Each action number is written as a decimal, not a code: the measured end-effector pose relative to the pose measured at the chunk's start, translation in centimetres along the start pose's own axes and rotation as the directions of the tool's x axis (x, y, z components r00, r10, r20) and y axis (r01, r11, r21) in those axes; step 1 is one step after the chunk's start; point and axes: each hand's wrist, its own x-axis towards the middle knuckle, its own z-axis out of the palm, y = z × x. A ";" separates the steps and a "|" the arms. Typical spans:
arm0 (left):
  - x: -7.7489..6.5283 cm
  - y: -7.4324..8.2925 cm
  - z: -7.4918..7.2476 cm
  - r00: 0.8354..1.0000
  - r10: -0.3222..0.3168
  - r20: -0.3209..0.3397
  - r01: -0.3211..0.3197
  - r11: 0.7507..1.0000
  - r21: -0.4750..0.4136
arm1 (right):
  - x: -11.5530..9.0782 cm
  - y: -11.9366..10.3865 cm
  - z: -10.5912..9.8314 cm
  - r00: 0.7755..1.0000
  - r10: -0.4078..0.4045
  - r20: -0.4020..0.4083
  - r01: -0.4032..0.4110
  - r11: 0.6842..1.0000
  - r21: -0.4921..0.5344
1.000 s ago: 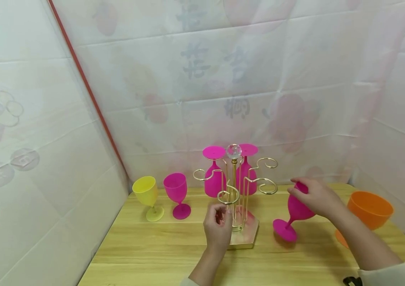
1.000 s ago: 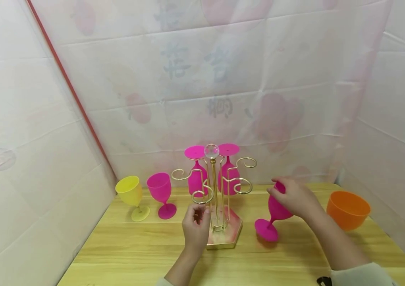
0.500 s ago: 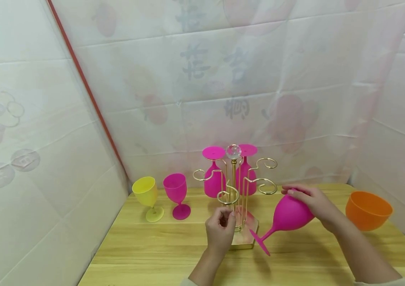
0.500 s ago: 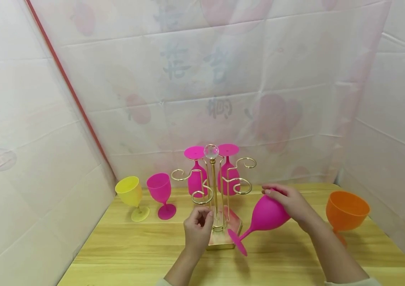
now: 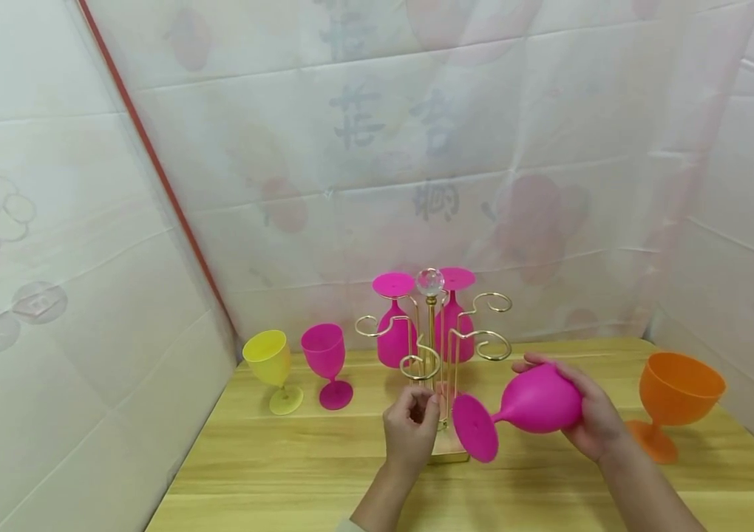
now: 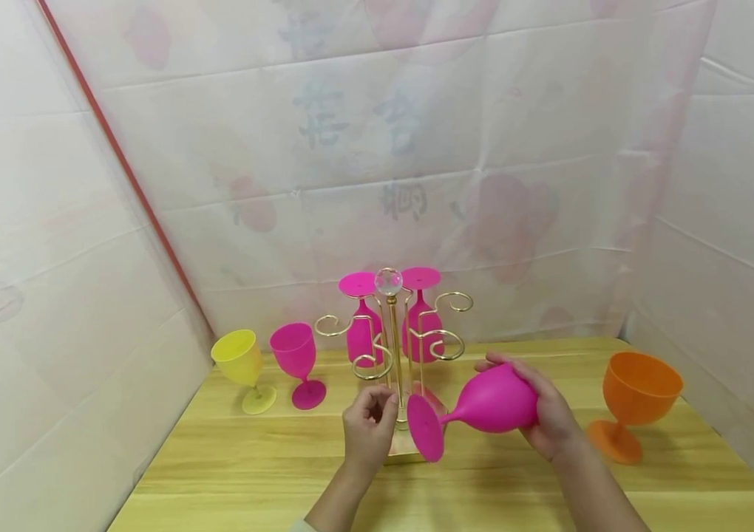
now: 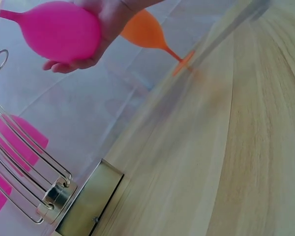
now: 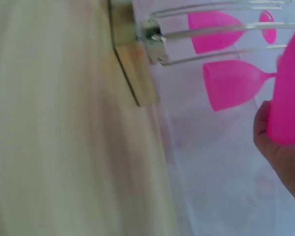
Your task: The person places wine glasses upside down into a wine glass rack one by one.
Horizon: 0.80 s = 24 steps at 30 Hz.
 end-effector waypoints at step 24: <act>0.6 3.2 1.0 0.963 0.034 0.266 -0.033 0.999 -0.008 | 0.4 5.6 5.8 0.920 0.122 -0.372 -0.059 0.983 0.176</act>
